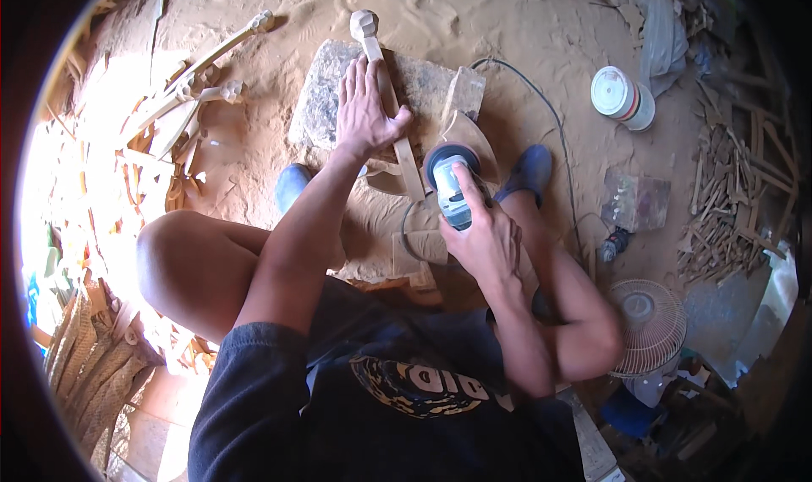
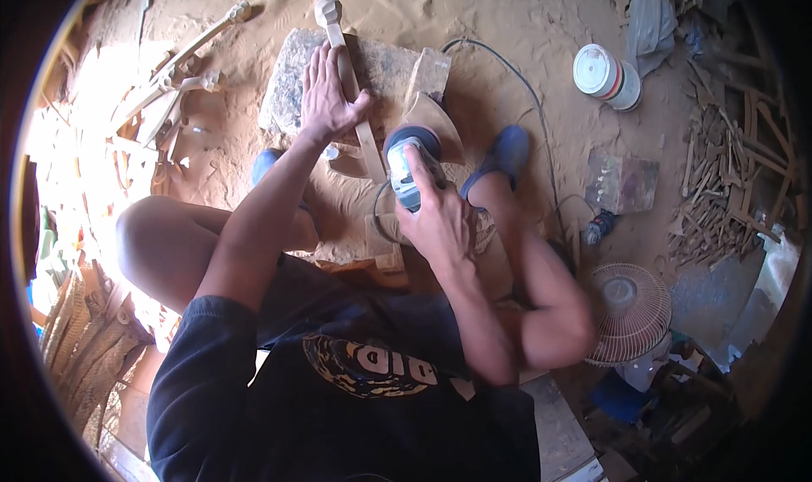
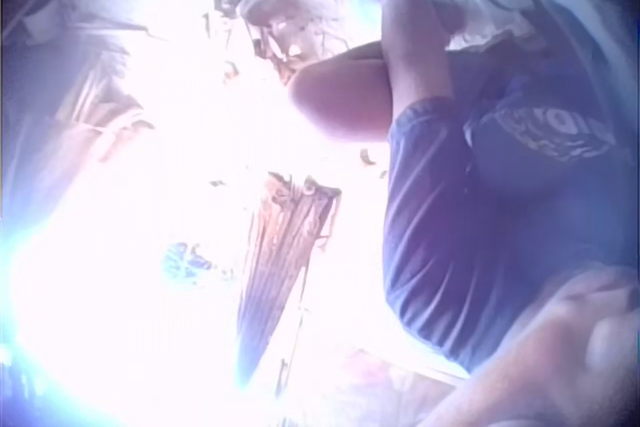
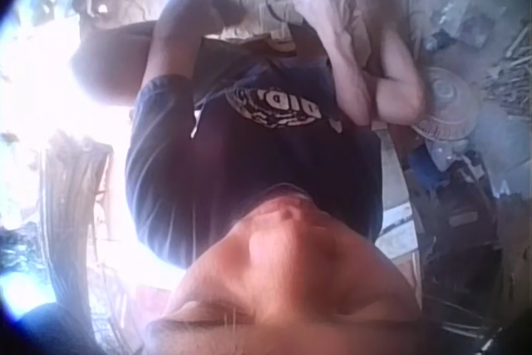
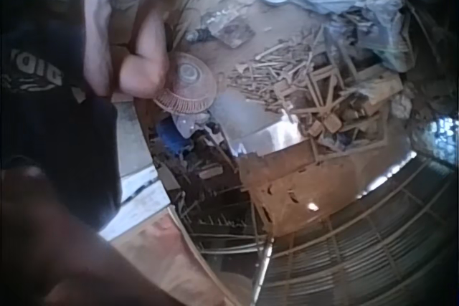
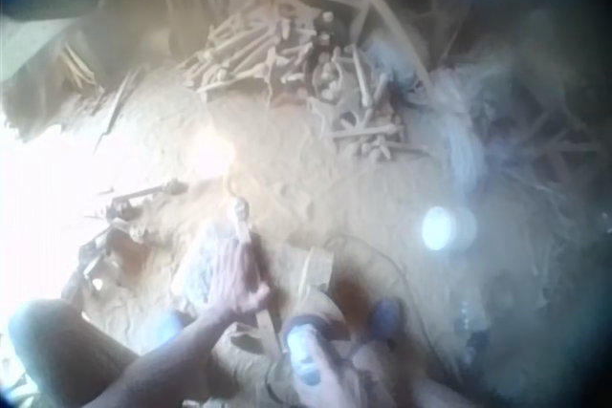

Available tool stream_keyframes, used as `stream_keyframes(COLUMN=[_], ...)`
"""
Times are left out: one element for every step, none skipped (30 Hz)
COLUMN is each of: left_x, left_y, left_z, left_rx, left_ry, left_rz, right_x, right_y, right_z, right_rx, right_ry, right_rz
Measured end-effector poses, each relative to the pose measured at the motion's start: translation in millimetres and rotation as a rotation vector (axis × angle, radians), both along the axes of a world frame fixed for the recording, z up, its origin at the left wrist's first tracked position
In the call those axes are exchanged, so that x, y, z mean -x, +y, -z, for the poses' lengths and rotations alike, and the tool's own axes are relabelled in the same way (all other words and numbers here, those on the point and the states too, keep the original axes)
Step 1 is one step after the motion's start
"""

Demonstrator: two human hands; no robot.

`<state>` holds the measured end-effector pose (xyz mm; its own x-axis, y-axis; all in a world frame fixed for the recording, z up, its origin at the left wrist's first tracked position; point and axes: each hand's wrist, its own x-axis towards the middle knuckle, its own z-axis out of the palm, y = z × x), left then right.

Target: The person sands the surface of a wooden axe prop using a power sander and applies glue from a small bottle to a joint.

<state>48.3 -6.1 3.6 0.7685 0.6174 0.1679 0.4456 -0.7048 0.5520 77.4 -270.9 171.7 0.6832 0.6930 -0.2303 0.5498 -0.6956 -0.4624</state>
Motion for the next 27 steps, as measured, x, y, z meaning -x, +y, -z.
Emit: stream_keyframes(left_x=[-1.3,-2.0,-2.7,-3.0,-2.9,-2.4,-1.6,-1.1,-1.4,-1.5,-1.2,-1.4,-1.7,-2.4,-2.8,-3.1,-3.1,-3.2,-3.7,-4.5,-5.1,-5.2,-4.7,-5.5,-6.7,-6.7,-8.4], left_y=[-1.2,-2.3,-1.9,-1.8,-1.7,-2.5,-3.0,-3.0,-2.5,-2.2,-2.1,-2.7,-3.4,-3.3,-2.2,-1.9,-2.7,-2.3,-1.8,-1.6,-1.2,-0.3,1.1,1.3,1.0,-0.8,-1.4], left_z=[-1.1,-2.2,-3.0,-3.7,-4.5,-5.3,-6.1,-6.9,-7.0,-7.0,-7.1,-6.9,-6.6,-6.4,-5.7,-4.9,-4.2,-3.5,-2.8,-2.0,-1.6,-1.2,-0.9,-0.9,-0.3,0.3,-2.1], left_rx=[-0.008,-0.005,-0.024,-0.044,-0.043,-0.031,-0.019,-0.017,-0.033,-0.049,-0.046,-0.046,-0.046,-0.042,-0.058,-0.075,-0.059,-0.057,-0.074,-0.091,-0.087,-0.085,-0.082,-0.075,-0.098,-0.097,-0.095], left_ry=[0.026,0.026,0.037,0.047,0.047,0.044,0.041,0.042,0.043,0.045,0.044,0.042,0.04,0.039,0.046,0.052,0.071,0.07,0.078,0.087,0.091,0.092,0.098,0.101,0.088,0.084,0.077], left_rz=[0.005,0.006,0.009,0.012,0.012,0.01,0.009,0.007,0.006,0.004,0.004,0.008,0.012,0.014,0.015,0.015,0.022,0.025,0.022,0.02,0.025,0.027,0.037,0.049,0.043,0.044,0.034], right_x=[1.6,2.6,3.1,3.8,4.3,4.4,4.4,4.9,5.5,6.1,6.7,7.0,7.2,7.2,7.9,8.3,7.7,6.3,4.3,1.8,-2.3,-8.1,-15.6,-24.5,-31.6,-39.2,-43.3], right_y=[3.8,5.8,6.1,6.1,6.6,7.6,9.1,10.2,10.6,10.9,11.4,12.1,13.4,14.7,16.2,17.6,17.6,16.7,14.7,13.1,13.4,12.2,9.5,5.5,-1.2,-7.5,-10.4], right_z=[-2.7,-4.0,-3.1,-1.7,-0.9,-0.6,-0.4,-0.1,0.0,0.4,0.6,0.3,-0.7,-1.7,-2.3,-2.7,-2.6,-0.8,2.1,4.0,3.1,2.0,0.8,-0.9,5.0,11.7,13.1], right_rx=[0.065,0.131,0.131,0.128,0.125,0.127,0.135,0.144,0.146,0.153,0.16,0.164,0.183,0.203,0.206,0.217,0.228,0.23,0.207,0.184,0.217,0.218,0.197,0.178,0.139,0.098,0.105], right_ry=[-0.014,-0.029,-0.029,-0.035,-0.041,-0.04,-0.043,-0.046,-0.046,-0.049,-0.052,-0.052,-0.051,-0.05,-0.051,-0.048,-0.044,-0.045,-0.066,-0.088,-0.067,-0.066,-0.075,-0.087,-0.05,-0.013,-0.019], right_rz=[-0.004,-0.009,-0.009,-0.01,-0.012,-0.013,-0.015,-0.016,-0.017,-0.019,-0.02,-0.019,-0.018,-0.016,-0.014,0.005,0.025,0.029,0.053,0.079,0.123,0.124,0.166,0.21,0.262,0.312,0.327])
